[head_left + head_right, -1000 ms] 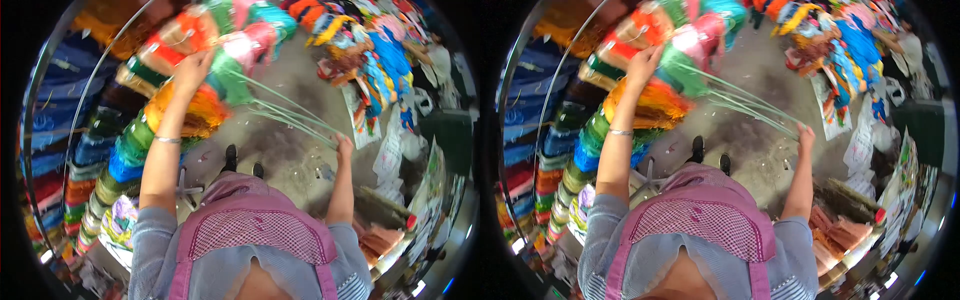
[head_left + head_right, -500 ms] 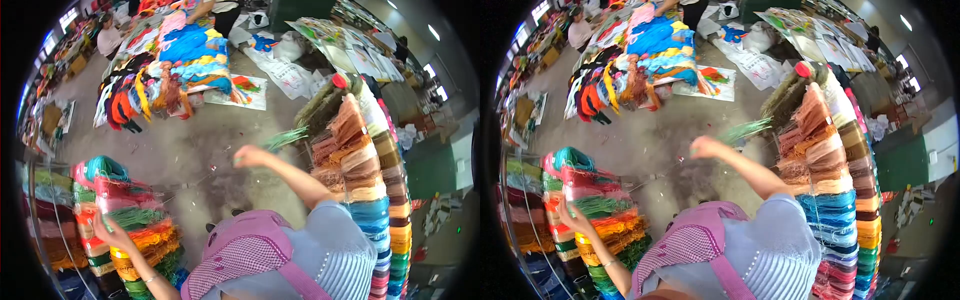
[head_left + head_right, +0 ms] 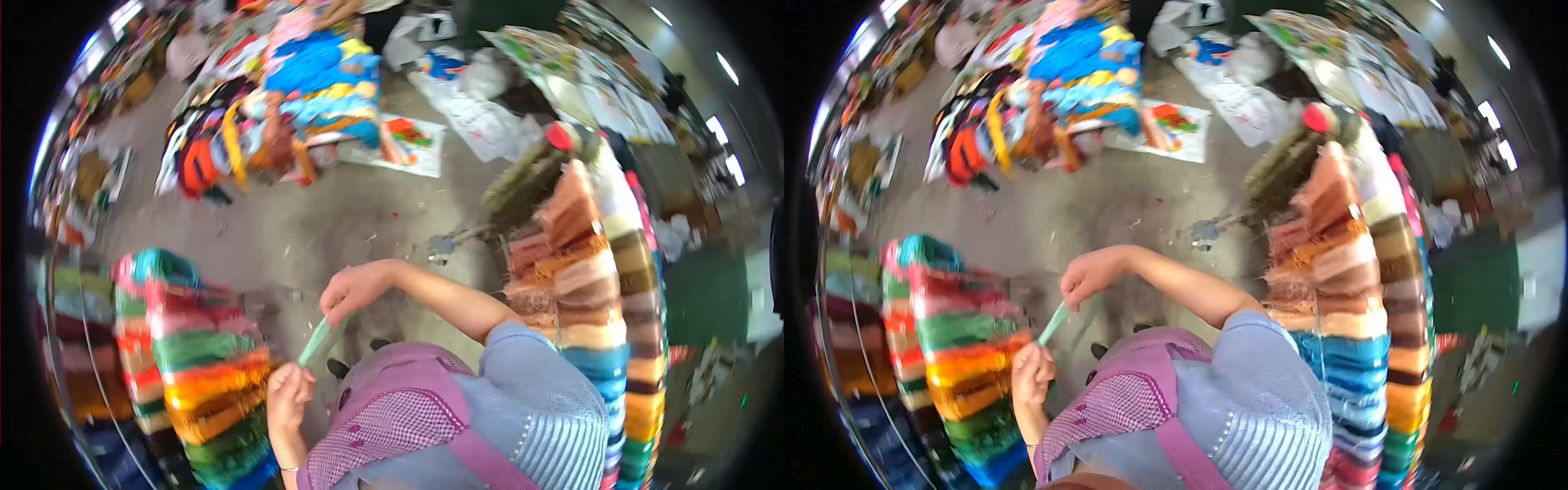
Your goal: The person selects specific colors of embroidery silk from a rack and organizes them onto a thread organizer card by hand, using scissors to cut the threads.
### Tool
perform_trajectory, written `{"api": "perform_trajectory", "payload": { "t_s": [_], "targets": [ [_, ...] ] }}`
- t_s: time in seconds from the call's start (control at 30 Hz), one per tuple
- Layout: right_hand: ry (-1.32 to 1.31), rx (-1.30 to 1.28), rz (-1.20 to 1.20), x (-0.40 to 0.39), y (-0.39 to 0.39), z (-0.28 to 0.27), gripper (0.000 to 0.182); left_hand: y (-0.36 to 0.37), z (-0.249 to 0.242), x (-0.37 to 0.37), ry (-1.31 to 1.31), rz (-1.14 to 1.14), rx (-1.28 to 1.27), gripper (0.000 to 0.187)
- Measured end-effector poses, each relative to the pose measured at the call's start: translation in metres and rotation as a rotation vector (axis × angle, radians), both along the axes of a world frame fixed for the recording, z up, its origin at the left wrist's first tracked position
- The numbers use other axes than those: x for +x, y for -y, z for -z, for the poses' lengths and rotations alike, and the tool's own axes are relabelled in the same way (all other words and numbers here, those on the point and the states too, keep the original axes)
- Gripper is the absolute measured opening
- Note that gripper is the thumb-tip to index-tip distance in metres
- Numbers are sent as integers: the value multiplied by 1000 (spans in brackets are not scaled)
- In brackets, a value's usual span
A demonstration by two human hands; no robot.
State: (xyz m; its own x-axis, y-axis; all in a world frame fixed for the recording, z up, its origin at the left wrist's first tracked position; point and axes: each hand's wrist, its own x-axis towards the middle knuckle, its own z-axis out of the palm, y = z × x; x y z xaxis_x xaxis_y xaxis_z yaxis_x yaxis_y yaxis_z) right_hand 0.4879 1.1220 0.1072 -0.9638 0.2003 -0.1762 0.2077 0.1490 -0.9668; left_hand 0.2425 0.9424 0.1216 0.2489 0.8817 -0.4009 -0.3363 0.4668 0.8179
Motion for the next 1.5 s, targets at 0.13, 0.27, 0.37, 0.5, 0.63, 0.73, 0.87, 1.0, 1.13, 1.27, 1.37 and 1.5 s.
{"api": "perform_trajectory", "payload": {
  "t_s": [0.13,0.27,0.37,0.5,0.63,0.73,0.87,1.0,1.13,1.27,1.37,1.5],
  "targets": [
    [44,-294,-62,-37,-4,41,23,62,-17,-38,187,-681,95,22],
    [183,-549,-58,-89,19,73,22,168,-61,-66,332,-1147,393,34],
    [254,-484,-225,-132,49,68,21,266,-105,-56,87,-1353,636,34],
    [372,-501,-509,-183,107,83,23,388,-164,3,-180,-1699,868,29],
    [234,-4,-790,-215,190,106,23,503,-204,88,-520,-1978,1104,34],
    [82,412,-1022,-236,274,63,28,559,-205,130,-1018,-2178,1025,36],
    [-9,-17,-1025,-242,426,8,21,586,-136,115,-563,-2298,598,41],
    [-185,-72,-820,-242,566,-18,22,592,-61,63,180,-1874,452,64],
    [-263,-55,-731,-254,649,-7,20,631,-28,42,201,-1704,380,78],
    [-38,-183,-644,-246,671,-3,10,666,-13,32,79,-1602,327,75],
    [110,-319,-558,-240,679,-9,5,681,-1,28,-169,-1580,205,34],
    [123,-445,-551,-239,683,-18,7,686,-2,24,-148,-1734,14,26]
  ]
}}
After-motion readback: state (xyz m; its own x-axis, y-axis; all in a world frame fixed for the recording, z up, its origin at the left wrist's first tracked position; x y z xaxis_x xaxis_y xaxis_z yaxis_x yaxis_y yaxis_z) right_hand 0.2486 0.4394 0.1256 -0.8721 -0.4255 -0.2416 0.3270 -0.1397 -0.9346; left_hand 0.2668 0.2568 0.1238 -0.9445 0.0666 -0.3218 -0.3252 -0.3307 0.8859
